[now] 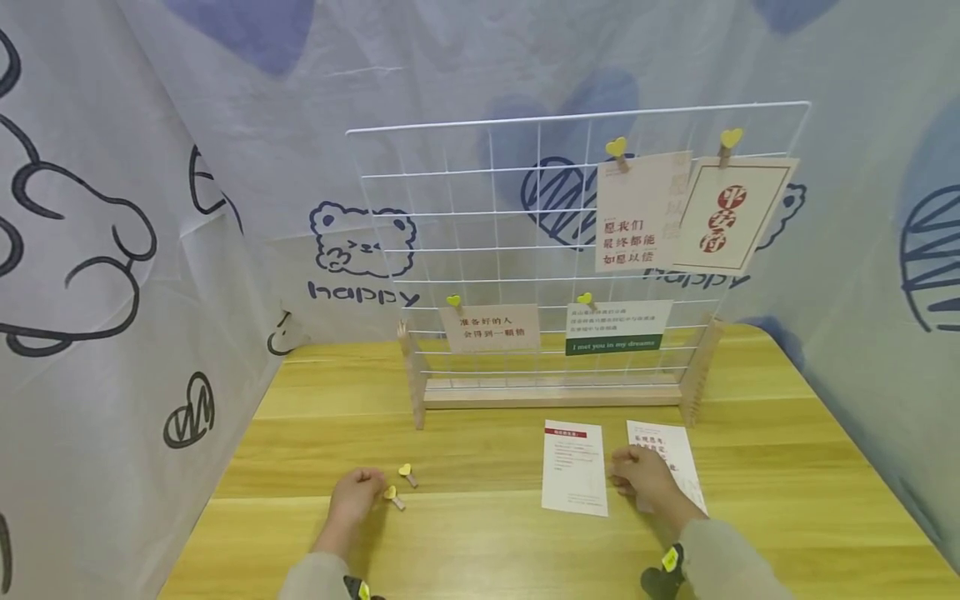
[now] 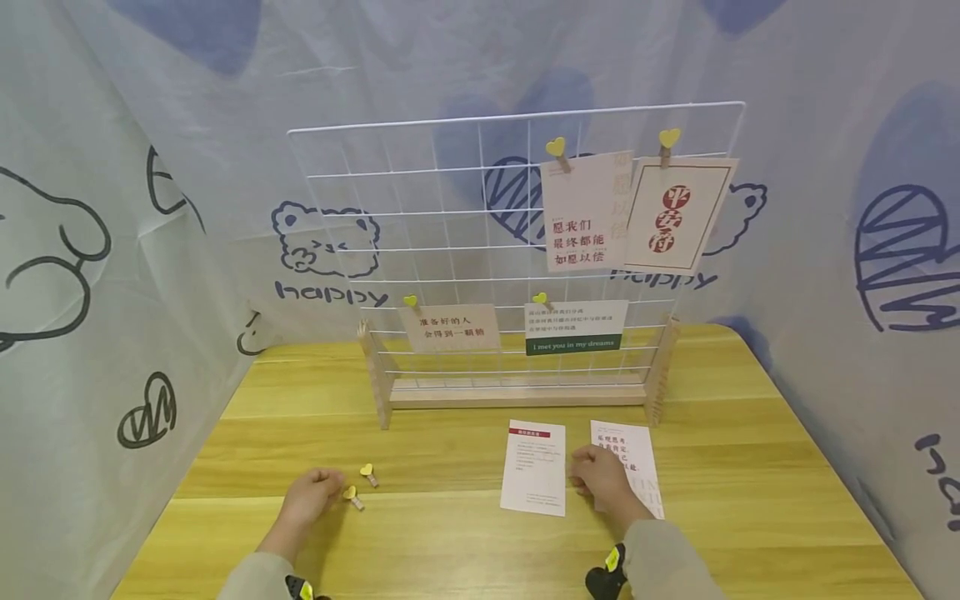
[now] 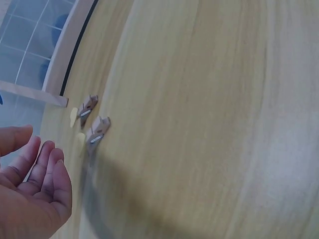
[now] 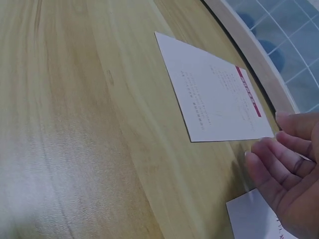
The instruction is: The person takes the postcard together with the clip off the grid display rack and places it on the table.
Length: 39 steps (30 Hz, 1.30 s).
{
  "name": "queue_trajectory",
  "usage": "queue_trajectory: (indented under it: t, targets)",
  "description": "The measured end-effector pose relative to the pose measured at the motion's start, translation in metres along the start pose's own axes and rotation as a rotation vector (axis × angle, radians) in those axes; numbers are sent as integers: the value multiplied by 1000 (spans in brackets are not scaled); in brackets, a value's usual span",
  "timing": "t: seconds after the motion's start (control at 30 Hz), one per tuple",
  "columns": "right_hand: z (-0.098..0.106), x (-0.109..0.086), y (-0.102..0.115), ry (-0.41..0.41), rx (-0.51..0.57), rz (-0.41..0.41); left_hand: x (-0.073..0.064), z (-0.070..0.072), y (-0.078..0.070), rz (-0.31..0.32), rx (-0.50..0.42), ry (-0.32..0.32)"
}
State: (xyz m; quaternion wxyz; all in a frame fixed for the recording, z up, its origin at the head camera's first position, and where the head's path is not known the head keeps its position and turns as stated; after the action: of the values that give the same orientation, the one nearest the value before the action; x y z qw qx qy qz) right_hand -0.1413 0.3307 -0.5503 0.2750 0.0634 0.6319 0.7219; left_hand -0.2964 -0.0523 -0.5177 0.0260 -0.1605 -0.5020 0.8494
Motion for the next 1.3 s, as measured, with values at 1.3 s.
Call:
queue_trajectory:
  t: [1.3]
  targets:
    - [31,-14,117,82,-4,336,-2,-8,-141,-260,-148,183]
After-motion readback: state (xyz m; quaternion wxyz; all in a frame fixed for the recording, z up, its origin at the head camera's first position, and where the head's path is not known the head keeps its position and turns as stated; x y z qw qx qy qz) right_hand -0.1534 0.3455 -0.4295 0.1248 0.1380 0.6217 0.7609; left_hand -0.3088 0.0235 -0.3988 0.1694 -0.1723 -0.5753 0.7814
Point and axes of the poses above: each hand's wrist, its own x-axis towards the middle knuckle, its own z-axis out of the back of the hand, y = z × x, the point moved 3 cm from there along x, towards the middle knuckle, and after that the axes turned 5 degrees about x, right-handed, at the moved point
